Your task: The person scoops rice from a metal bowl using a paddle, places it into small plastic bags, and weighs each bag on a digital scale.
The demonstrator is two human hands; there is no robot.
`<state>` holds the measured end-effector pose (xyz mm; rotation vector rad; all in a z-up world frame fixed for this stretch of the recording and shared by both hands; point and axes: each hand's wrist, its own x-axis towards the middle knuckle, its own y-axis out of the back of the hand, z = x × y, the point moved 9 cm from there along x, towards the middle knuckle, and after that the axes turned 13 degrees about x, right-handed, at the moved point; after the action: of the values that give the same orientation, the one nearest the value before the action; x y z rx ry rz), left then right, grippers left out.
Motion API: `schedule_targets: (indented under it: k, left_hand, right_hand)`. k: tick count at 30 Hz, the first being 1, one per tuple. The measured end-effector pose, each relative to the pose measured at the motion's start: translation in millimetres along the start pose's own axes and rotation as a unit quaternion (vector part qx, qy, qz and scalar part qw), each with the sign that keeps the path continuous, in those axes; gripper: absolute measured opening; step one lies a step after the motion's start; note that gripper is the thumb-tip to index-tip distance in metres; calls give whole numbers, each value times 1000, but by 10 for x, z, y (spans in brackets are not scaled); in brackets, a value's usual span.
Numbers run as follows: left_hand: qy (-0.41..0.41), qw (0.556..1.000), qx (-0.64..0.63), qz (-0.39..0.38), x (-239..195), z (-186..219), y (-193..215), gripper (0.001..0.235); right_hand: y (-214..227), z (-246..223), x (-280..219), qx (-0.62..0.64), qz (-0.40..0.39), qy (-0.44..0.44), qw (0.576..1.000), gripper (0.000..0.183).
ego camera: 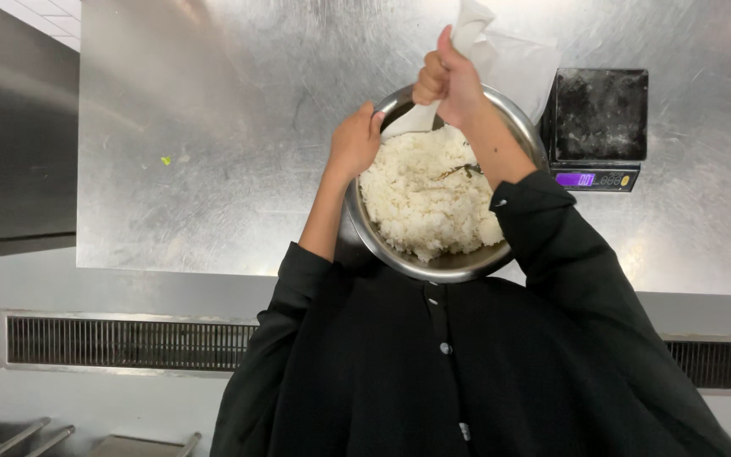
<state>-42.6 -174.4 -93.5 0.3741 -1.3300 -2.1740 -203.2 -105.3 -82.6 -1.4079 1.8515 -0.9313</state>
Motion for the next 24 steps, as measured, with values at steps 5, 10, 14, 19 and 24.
schedule_targets:
  k: [5,10,14,19,24]
  left_hand:
    - [10,1000,-3,2,-7,27,92,29]
    - [13,1000,-25,-5,-28,59,117,32]
    - [12,1000,-21,0,-48,77,133,34]
    - [2,999,-39,1,-42,77,145,32]
    - [6,1000,-31,-2,-55,81,136,33]
  right_hand:
    - [-484,147,-519,-9,-146,-31,989,71]
    - [-850,28,-1367,-229,-295,41,927,68]
    - [-1120,-154,-1924,-315,-315,89,891,71]
    - [-1765,-315,-2441,-401,-268,101,871,77]
    - [-2103,-364,-2745,-388,-267,72,879,75]
